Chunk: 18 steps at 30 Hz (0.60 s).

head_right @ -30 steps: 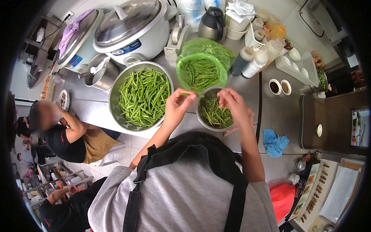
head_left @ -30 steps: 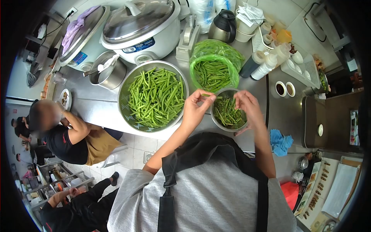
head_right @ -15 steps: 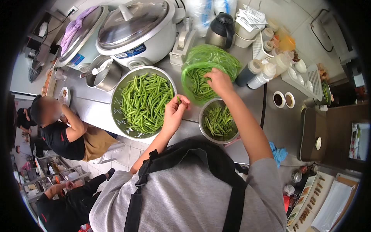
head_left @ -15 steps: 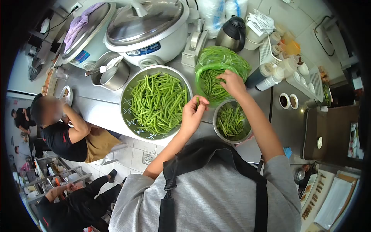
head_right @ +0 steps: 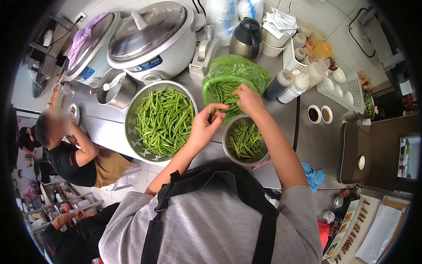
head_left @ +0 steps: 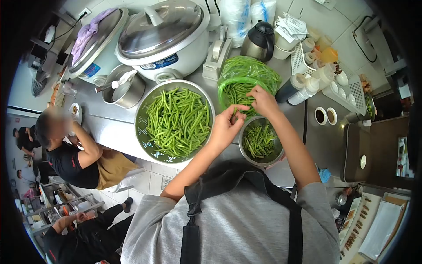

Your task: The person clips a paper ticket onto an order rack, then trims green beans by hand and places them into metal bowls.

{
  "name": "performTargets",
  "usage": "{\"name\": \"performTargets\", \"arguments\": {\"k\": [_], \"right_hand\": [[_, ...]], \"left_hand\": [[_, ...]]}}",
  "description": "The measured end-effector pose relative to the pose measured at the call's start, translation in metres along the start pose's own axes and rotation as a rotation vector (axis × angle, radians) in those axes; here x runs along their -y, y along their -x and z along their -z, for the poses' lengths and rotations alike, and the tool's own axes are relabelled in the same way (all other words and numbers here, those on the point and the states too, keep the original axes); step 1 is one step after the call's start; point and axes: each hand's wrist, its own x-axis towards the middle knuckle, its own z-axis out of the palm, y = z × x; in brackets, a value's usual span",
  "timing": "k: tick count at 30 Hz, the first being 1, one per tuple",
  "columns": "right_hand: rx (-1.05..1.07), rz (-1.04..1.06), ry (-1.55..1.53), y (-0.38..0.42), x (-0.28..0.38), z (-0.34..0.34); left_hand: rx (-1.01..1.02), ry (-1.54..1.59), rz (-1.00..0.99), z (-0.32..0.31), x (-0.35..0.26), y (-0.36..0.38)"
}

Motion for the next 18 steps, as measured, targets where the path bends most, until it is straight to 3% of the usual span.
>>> {"name": "performTargets", "arguments": {"k": [9, 12, 15, 18], "right_hand": [[0.097, 0.058, 0.122, 0.017, -0.01, 0.004], [-0.074, 0.057, -0.096, 0.021, 0.009, 0.014], [-0.153, -0.004, -0.351, 0.034, 0.059, 0.05], [-0.118, -0.005, -0.683, 0.064, 0.092, 0.067]], "left_hand": [[-0.082, 0.008, 0.096, 0.004, 0.023, 0.022], [-0.141, -0.054, -0.023, 0.001, 0.025, 0.019], [-0.141, -0.131, 0.035, 0.004, 0.007, 0.02], [-0.13, -0.213, -0.214, 0.002, -0.008, 0.022]]}}
